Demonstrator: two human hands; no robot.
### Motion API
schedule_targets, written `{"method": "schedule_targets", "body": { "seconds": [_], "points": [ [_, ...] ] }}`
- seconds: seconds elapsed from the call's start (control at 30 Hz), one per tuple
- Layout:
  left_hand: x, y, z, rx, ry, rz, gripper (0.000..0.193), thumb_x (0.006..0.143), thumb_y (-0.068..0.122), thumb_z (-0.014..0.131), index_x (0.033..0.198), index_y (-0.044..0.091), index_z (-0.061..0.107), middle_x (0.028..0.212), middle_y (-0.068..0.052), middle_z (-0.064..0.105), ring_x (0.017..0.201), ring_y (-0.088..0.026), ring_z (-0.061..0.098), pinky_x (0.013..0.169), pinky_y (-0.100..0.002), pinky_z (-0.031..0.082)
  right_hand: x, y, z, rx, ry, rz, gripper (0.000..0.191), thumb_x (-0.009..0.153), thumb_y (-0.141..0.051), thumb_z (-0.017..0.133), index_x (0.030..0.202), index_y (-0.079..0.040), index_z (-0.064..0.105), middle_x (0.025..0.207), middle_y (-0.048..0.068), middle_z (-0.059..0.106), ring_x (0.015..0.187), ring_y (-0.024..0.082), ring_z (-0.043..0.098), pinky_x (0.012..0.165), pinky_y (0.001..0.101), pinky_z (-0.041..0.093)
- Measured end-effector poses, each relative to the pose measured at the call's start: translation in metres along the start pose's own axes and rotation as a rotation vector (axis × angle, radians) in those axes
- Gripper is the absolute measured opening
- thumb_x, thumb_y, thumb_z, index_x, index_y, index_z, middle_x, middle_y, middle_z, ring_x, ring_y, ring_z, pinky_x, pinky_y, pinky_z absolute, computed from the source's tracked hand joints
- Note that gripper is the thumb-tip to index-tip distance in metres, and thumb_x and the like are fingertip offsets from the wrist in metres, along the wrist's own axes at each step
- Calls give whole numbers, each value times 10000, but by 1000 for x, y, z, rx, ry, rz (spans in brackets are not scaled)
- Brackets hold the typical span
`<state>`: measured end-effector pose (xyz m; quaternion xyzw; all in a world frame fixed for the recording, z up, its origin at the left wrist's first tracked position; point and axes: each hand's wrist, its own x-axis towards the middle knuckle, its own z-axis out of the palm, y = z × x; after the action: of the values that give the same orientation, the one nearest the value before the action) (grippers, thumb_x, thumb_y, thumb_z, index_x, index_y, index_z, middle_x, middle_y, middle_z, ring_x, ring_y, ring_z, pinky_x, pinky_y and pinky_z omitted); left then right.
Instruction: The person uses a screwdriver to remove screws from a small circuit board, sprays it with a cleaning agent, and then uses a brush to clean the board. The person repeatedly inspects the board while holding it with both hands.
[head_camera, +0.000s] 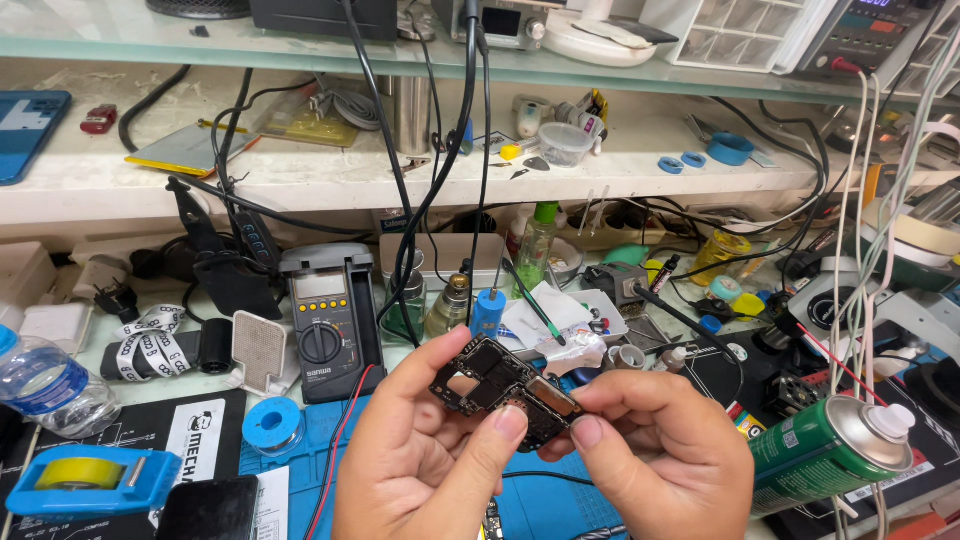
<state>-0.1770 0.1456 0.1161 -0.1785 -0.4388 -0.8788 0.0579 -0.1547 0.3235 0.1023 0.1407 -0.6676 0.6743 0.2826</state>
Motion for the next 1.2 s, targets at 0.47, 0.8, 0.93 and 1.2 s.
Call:
{"method": "schedule_targets", "body": {
  "seconds": [0.47,0.8,0.93,1.2],
  "points": [
    [-1,-1,3,40,19,17,645,838,-137,678,1444,-40,480,1215,-237,710,1115,-283,728,971,-417,586,0,-1,-1,-14,5,8,232,843,64,716,1068,68,664,913,193,795,753,239,807,703,373,683],
    [-8,-7,3,308,-46,175,547,888,-65,720,1405,-21,546,1182,-192,773,1089,-241,770,913,-376,638,5,-6,8,-85,39,-34,177,858,80,707,1030,70,665,880,170,775,747,204,781,681,338,671],
    [-8,-6,2,417,-26,224,507,876,-47,744,1360,-6,600,1159,-174,794,1055,-219,789,851,-348,650,5,-6,10,-72,48,-3,175,852,80,709,1021,71,668,881,169,776,745,205,783,683,336,670],
    [-8,-1,10,609,58,418,454,819,-47,808,1248,48,695,1028,-116,822,905,-161,826,760,-281,661,5,-5,11,-57,69,50,156,851,76,707,996,49,656,870,162,776,766,208,789,712,336,659]
  ]
}}
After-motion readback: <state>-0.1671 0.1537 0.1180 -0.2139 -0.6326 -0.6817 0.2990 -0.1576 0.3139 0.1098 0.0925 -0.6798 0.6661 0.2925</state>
